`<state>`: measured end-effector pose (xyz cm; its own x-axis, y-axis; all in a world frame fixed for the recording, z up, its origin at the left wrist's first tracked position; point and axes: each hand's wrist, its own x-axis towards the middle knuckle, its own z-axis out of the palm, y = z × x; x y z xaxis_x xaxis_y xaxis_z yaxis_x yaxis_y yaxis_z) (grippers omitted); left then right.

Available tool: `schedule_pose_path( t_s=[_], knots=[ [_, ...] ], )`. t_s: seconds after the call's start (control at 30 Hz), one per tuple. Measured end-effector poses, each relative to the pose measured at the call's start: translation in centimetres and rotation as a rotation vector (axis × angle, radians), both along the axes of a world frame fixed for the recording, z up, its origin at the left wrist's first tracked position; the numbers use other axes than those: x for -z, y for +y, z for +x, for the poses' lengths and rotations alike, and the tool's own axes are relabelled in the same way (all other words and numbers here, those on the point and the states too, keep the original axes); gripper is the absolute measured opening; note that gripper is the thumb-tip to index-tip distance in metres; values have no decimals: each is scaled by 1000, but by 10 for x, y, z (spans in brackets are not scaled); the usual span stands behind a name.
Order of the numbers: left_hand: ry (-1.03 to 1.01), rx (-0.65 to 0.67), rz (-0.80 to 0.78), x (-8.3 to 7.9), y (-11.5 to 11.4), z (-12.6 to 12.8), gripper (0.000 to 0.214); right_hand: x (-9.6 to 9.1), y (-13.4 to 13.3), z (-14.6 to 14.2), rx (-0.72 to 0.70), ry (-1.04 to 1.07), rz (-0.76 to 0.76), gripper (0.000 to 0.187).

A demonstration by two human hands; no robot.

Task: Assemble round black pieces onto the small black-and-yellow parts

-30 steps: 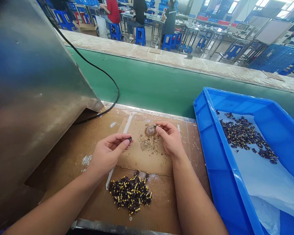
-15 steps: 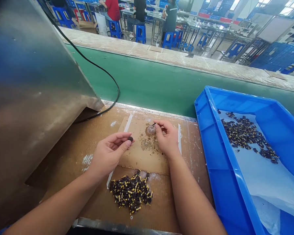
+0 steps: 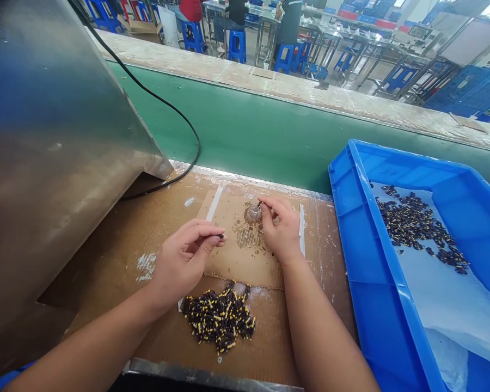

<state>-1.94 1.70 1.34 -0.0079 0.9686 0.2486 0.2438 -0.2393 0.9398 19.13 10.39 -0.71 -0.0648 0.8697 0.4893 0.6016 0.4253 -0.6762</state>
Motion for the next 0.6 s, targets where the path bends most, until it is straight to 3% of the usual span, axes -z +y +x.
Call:
schedule_pose_path(
  t_s=[0.23,0.6],
  knots=[
    [-231,67,-154,1,-2,4,14,4,1,0,-48,-41,0,23],
    [-107,70,-82,-5,-1,-1,13,2,1,-2,-38,-25,3,22]
  ],
)
